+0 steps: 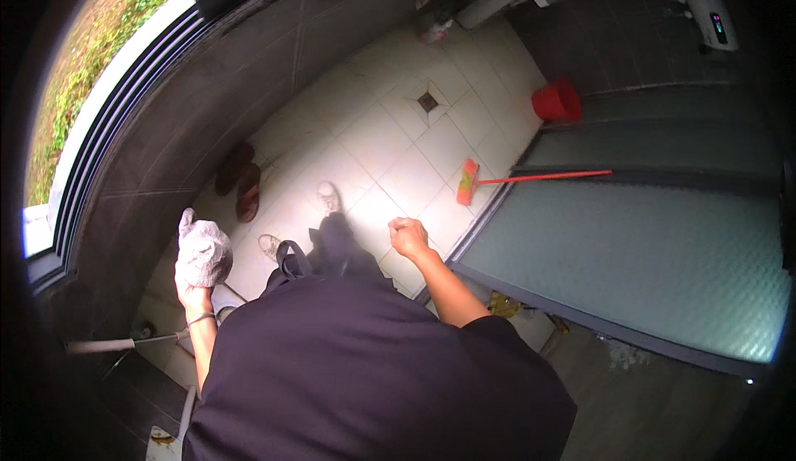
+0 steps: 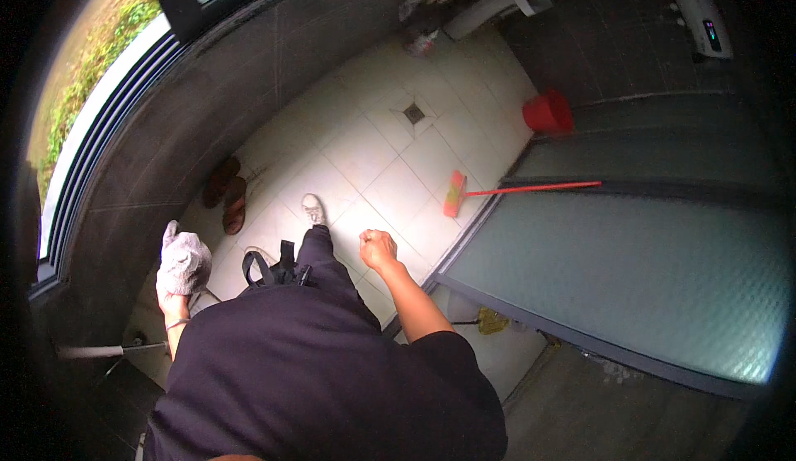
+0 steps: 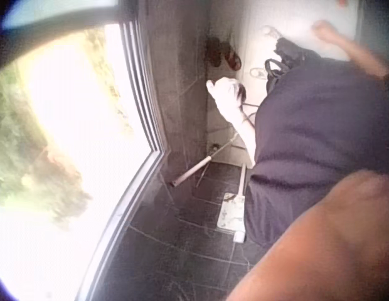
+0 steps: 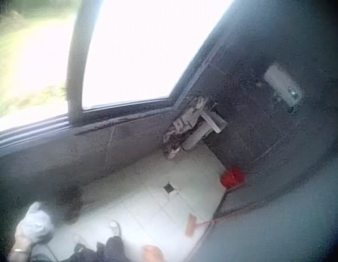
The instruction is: The person cleans the exterior window frame and sill using a cloth and a thin stick. They wipe the frame and sill repeatedly, using the stick to reach into crevices and the cloth to remove debris.
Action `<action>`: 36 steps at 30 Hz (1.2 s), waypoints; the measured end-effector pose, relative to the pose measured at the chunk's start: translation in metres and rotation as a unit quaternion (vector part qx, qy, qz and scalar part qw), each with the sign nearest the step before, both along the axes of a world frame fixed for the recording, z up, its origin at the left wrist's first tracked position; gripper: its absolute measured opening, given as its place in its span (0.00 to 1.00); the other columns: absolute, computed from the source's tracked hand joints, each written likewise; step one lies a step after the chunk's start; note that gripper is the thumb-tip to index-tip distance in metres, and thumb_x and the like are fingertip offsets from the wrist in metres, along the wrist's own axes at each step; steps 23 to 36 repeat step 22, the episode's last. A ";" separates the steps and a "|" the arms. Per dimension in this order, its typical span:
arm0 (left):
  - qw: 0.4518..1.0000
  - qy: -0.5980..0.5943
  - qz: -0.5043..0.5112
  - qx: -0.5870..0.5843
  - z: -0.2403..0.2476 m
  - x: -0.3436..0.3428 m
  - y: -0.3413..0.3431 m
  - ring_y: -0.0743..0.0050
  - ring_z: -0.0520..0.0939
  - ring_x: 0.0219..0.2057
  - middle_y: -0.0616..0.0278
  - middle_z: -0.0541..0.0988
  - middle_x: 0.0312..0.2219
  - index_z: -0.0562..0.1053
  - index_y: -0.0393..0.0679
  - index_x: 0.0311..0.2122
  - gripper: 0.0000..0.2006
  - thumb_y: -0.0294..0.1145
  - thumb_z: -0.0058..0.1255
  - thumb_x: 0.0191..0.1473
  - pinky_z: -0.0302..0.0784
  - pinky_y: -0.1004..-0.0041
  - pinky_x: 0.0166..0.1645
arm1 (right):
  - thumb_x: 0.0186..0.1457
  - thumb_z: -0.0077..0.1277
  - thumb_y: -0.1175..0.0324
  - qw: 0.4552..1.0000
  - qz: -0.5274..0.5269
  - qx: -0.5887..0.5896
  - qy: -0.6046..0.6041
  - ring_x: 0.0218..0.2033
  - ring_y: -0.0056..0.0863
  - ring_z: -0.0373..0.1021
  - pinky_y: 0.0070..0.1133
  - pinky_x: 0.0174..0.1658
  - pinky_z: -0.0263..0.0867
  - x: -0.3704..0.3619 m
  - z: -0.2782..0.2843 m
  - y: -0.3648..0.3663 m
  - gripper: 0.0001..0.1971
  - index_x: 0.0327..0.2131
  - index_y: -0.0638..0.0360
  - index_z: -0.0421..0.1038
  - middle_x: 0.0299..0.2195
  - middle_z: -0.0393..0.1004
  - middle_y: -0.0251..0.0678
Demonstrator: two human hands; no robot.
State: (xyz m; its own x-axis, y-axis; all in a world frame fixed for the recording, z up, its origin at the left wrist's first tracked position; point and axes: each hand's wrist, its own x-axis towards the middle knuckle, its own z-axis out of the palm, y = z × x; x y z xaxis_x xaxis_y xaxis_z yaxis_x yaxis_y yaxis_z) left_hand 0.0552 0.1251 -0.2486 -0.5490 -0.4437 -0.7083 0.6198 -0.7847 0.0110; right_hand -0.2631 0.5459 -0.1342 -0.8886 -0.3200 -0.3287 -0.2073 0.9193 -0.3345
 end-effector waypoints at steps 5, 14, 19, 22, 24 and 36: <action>0.997 0.037 -0.063 -0.004 0.017 -0.028 -0.008 0.53 0.73 0.52 0.50 0.75 0.49 0.71 0.37 0.50 0.16 0.32 0.43 0.59 0.67 0.53 0.60 | 0.53 0.48 0.60 0.999 -0.045 0.025 0.015 0.40 0.45 0.73 0.35 0.44 0.69 0.044 0.014 0.029 0.11 0.32 0.52 0.78 0.36 0.78 0.42; 0.972 0.134 -0.181 -0.066 0.112 -0.070 -0.011 0.53 0.76 0.48 0.51 0.78 0.44 0.72 0.38 0.46 0.14 0.34 0.40 0.61 0.68 0.54 0.59 | 0.53 0.50 0.60 0.986 -0.114 -0.053 0.114 0.35 0.49 0.73 0.39 0.39 0.70 0.135 0.064 0.079 0.10 0.30 0.54 0.77 0.30 0.77 0.46; 0.960 0.127 -0.228 -0.105 0.186 -0.086 -0.011 0.53 0.76 0.49 0.50 0.77 0.46 0.72 0.37 0.48 0.16 0.35 0.41 0.62 0.67 0.55 0.60 | 0.53 0.51 0.64 0.968 -0.097 -0.122 0.198 0.33 0.46 0.75 0.35 0.37 0.71 0.153 0.094 0.106 0.08 0.30 0.55 0.77 0.28 0.78 0.44; 0.950 0.159 -0.237 -0.125 0.203 -0.087 -0.017 0.53 0.76 0.50 0.50 0.76 0.47 0.71 0.37 0.49 0.16 0.37 0.41 0.62 0.68 0.54 0.59 | 0.53 0.52 0.64 0.955 -0.102 -0.153 0.231 0.33 0.45 0.75 0.34 0.38 0.71 0.159 0.097 0.108 0.08 0.30 0.57 0.77 0.28 0.78 0.43; 0.950 0.159 -0.237 -0.125 0.203 -0.087 -0.017 0.53 0.76 0.50 0.50 0.76 0.47 0.71 0.37 0.49 0.16 0.37 0.41 0.62 0.68 0.54 0.59 | 0.53 0.52 0.64 0.955 -0.102 -0.153 0.231 0.33 0.45 0.75 0.34 0.38 0.71 0.159 0.097 0.108 0.08 0.30 0.57 0.77 0.28 0.78 0.43; 0.950 0.159 -0.237 -0.125 0.203 -0.087 -0.017 0.53 0.76 0.50 0.50 0.76 0.47 0.71 0.37 0.49 0.16 0.37 0.41 0.62 0.68 0.54 0.59 | 0.53 0.52 0.64 0.955 -0.102 -0.153 0.231 0.33 0.45 0.75 0.34 0.38 0.71 0.159 0.097 0.108 0.08 0.30 0.57 0.77 0.28 0.78 0.43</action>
